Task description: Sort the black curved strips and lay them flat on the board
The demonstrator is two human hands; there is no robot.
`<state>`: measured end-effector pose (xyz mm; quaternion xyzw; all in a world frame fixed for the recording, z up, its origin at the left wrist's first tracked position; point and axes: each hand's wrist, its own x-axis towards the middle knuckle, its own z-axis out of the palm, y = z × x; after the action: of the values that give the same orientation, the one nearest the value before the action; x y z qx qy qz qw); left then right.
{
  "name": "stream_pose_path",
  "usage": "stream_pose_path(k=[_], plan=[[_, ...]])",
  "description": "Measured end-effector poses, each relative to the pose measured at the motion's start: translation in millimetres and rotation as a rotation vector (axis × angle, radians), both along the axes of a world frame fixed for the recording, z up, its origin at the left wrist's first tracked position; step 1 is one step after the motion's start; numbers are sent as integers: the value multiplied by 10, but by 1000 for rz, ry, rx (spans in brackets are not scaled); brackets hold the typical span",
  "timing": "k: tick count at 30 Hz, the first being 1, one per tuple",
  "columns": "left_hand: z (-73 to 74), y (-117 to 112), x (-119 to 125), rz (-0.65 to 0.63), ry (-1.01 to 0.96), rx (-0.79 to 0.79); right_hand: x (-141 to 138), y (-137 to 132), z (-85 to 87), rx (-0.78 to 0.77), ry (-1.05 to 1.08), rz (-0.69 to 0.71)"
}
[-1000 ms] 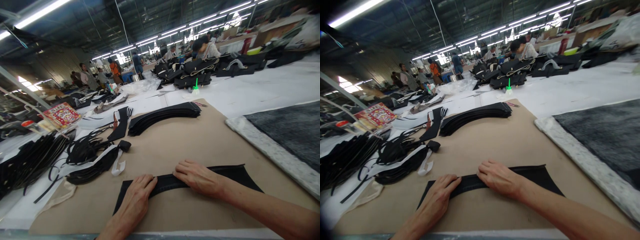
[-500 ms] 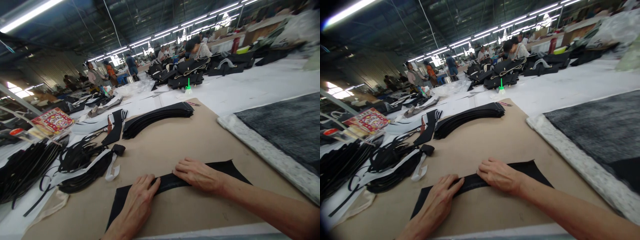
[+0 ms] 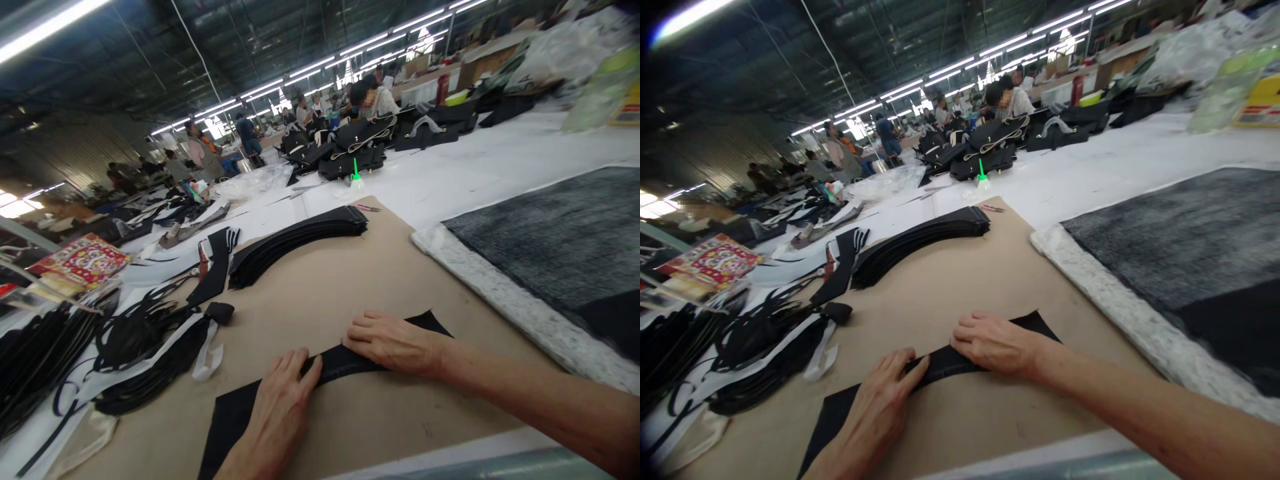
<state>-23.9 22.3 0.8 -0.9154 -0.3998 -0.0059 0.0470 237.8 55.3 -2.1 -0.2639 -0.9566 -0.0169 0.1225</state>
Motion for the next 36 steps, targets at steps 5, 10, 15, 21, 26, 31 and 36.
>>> stream_pose_path(k=[5,10,15,21,26,31,36], plan=[[-2,7,183,11,1,-89,104,5,-28,-18,40,-22],[12,3,258,21,56,-51,231,-10,-66,-28,61,-33],[-15,12,352,37,-15,-93,318,-34,-61,-30,63,-43],[-9,20,502,-23,-24,-114,345,-44,-60,-28,57,-36],[13,8,595,15,31,-120,439,-35,-78,-22,57,-38],[-10,29,723,41,-64,-161,578,-45,-84,-17,65,-65],[-10,49,800,27,-61,-168,650,-70,-84,-24,70,-82]])
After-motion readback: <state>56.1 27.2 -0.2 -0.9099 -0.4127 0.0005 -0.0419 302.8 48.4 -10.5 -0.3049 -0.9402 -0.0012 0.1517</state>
